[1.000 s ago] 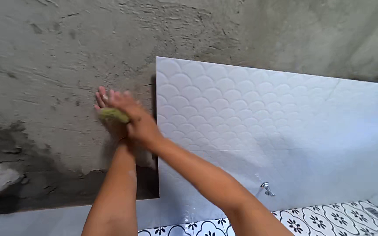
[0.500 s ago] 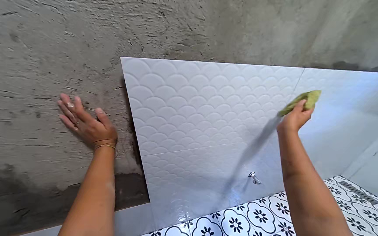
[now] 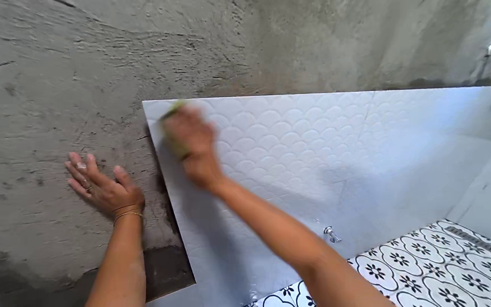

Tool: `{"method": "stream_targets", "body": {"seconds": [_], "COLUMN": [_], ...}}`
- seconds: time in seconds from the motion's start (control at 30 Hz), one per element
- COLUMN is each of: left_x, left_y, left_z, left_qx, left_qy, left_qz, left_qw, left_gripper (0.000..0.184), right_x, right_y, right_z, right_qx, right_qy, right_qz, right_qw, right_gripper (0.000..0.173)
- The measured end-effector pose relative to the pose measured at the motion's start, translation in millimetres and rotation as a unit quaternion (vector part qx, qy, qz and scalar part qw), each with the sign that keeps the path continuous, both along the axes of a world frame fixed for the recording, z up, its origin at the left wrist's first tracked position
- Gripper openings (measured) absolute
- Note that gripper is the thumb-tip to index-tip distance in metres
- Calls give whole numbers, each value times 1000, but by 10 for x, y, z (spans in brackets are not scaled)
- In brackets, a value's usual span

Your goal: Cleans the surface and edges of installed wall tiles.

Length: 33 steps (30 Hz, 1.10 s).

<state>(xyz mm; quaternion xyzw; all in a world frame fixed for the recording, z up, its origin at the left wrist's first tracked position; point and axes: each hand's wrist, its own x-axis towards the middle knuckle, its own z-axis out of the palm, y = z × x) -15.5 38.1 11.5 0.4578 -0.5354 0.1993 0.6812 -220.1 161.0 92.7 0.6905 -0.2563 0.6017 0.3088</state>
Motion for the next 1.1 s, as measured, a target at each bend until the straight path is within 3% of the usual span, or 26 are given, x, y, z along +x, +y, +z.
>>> {"method": "stream_targets", "body": {"seconds": [0.03, 0.07, 0.13, 0.27, 0.33, 0.4, 0.47, 0.57, 0.63, 0.73, 0.77, 0.8, 0.83, 0.87, 0.93, 0.97, 1.03, 1.1], "left_x": [6, 8, -5, 27, 27, 24, 15, 30, 54, -27, -105, -192, -241, -232, -88, -45, -27, -42], "left_y": [21, 93, 181, 51, 84, 103, 118, 76, 73, 175, 394, 716, 848, 746, 239, 157, 160, 165], "left_z": [-1, 6, 47, 39, 53, 53, 52, 35, 17, 95, 215, 422, 530, 439, 148, 116, 111, 117], "left_qx": [-3, -2, -8, -1, -1, -5, -5, -13, -10, -4, 69, 207, 265, 208, -11, -31, -22, -21], "left_qy": [0, -9, -21, -12, -11, -7, -7, -6, -19, -5, 9, 12, 19, 18, -3, -18, -31, -27], "left_qz": [-8, -22, -1, 16, 11, 11, 17, 18, 29, 40, 33, 18, 10, 22, 57, 67, 77, 82], "left_qw": [1000, 1000, 1000, 1000, 1000, 1000, 1000, 1000, 999, 999, 997, 978, 964, 978, 998, 997, 996, 996], "left_gripper": [64, 66, 66, 67, 67, 66, 65, 65, 67, 63, 61, 61, 62, 61, 63, 65, 66, 64], "right_x": [371, 627, 804, 65, -544, -1056, -1403, -1747, -1809, -1807, -1798, -1798, -1802, -1801, -1778, -1747, -1681, -1662], "right_y": [83, 246, 663, 1397, 1765, 2082, 2364, 2577, 2614, 2641, 2648, 2651, 2648, 2638, 2620, 2623, 2618, 2555], "right_z": [-193, -319, -498, -1255, -1872, -2575, -3221, -3819, -3869, -3688, -3665, -3663, -3681, -3712, -3746, -3719, -3530, -3146], "right_qx": [102, 218, 357, 420, 492, 544, 537, 541, 542, 518, 515, 516, 519, 523, 528, 529, 522, 496], "right_qy": [70, 128, 154, 35, -130, -351, -527, -645, -660, -672, -676, -678, -681, -684, -685, -679, -643, -586], "right_qz": [78, 161, 284, 399, 404, 375, 289, 119, 71, 93, 93, 87, 80, 72, 79, 93, 96, 31], "right_qw": [989, 954, 877, 814, 760, 664, 592, 527, 516, 521, 519, 516, 510, 503, 495, 501, 552, 640], "right_gripper": [46, 46, 46, 42, 44, 38, 34, 36, 36, 34, 34, 37, 43, 47, 53, 52, 45, 37]}}
